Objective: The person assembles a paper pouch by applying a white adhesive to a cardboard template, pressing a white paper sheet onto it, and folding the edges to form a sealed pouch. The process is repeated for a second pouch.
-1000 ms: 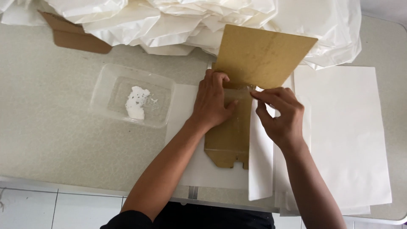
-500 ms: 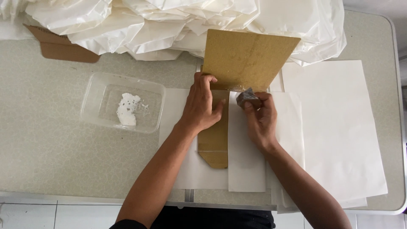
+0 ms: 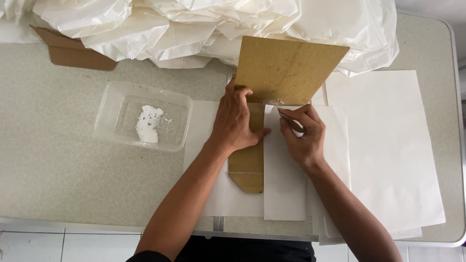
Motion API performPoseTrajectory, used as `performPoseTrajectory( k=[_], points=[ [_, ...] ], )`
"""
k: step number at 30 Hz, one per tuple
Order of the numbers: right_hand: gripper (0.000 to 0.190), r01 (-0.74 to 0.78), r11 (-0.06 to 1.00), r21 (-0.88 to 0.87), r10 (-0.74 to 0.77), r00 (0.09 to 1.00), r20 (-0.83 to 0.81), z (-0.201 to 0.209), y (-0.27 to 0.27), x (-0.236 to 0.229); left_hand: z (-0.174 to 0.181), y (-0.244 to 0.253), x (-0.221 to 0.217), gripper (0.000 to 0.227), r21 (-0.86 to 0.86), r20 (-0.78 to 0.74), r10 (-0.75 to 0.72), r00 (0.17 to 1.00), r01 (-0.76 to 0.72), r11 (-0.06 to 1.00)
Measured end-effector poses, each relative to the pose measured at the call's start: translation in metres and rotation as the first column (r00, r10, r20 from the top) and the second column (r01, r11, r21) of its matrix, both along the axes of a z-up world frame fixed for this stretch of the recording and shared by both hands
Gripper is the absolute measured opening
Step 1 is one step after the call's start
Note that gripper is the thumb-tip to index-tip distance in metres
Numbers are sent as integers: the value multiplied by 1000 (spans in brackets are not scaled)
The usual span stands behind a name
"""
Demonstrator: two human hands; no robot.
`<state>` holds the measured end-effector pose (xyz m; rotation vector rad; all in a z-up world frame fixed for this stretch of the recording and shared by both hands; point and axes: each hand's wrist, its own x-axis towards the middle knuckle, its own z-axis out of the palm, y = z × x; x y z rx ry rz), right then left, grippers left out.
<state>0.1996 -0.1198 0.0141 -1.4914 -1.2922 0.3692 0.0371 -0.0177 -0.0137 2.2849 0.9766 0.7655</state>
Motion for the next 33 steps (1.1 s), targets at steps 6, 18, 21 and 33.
performPoseTrajectory(
  k=[6,18,21,33],
  points=[
    [28,-37,999,-9,32,705,709,-6,5,22,5,0,0,100,-17,-11,0,1000,0,1000],
    [21,-22,982,-188,163,601,782,-1,21,11,8,0,-1,104,9,-22,2,1000,-2,1000],
    [15,-20,975,-223,186,628,756,5,17,9,10,0,-1,103,-4,-8,3,1000,-3,1000],
    [21,-5,955,-296,224,667,711,3,14,14,2,3,-1,105,-2,-12,-10,1000,10,1000]
  ],
)
